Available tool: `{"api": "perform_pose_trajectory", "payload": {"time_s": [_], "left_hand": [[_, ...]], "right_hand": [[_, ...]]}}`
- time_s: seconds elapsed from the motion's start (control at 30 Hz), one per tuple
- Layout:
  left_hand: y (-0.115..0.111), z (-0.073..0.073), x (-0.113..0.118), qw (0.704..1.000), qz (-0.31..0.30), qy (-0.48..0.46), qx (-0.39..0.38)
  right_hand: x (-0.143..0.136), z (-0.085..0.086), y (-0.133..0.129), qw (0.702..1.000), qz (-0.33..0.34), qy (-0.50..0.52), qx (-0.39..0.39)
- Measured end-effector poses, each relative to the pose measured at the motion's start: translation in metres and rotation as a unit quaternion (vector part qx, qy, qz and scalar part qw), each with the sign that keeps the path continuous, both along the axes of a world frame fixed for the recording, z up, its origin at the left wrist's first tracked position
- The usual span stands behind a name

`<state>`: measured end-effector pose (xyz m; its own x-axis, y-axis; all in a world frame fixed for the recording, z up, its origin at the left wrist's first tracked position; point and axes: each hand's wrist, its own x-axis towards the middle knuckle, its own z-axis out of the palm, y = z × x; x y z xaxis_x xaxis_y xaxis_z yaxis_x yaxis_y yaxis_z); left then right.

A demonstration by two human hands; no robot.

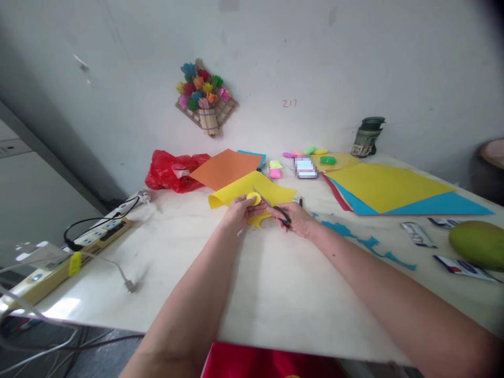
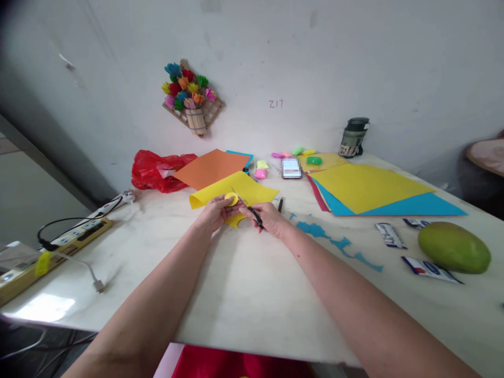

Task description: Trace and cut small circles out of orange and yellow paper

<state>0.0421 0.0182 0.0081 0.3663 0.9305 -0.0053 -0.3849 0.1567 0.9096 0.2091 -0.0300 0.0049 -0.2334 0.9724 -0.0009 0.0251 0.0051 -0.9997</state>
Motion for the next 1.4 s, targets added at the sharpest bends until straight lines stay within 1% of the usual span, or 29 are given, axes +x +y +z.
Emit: {"api": "perform_pose_trajectory", "payload": {"time_s": [0.37,0.57,0.77,0.87,1.0,1.1,1.2,1.4], "left_hand": [[0.000,0.000,-0.001,1.000,0.001,0.001,-0.003],[-0.001,0.001,0.000,1.000,0.016,-0.002,-0.011],[0.000,0.001,-0.001,1.000,0.013,-0.018,0.001],[0.000,0.001,-0.001,1.000,0.008,-0.030,0.003],[-0.002,0.004,0.004,0.999,-0.007,-0.046,-0.012],[-0.005,0.006,0.009,0.998,-0.034,-0.054,-0.020],[-0.009,0.007,0.013,0.997,-0.061,-0.045,-0.014],[-0.015,0.006,0.019,0.992,-0.120,-0.029,0.014]], "right_hand": [[-0.002,-0.001,0.002,1.000,-0.007,-0.002,0.003],[-0.001,-0.003,0.003,1.000,-0.013,-0.005,0.000],[-0.003,0.006,-0.004,0.999,-0.022,0.021,0.010],[-0.003,0.010,-0.005,0.998,-0.049,0.025,0.029],[-0.001,0.006,0.002,0.993,-0.106,0.027,0.043],[0.001,0.003,0.009,0.986,-0.145,0.070,0.050],[0.000,0.006,0.010,0.978,-0.166,0.113,0.060],[0.001,0.018,0.007,0.971,-0.216,0.071,0.076]]}}
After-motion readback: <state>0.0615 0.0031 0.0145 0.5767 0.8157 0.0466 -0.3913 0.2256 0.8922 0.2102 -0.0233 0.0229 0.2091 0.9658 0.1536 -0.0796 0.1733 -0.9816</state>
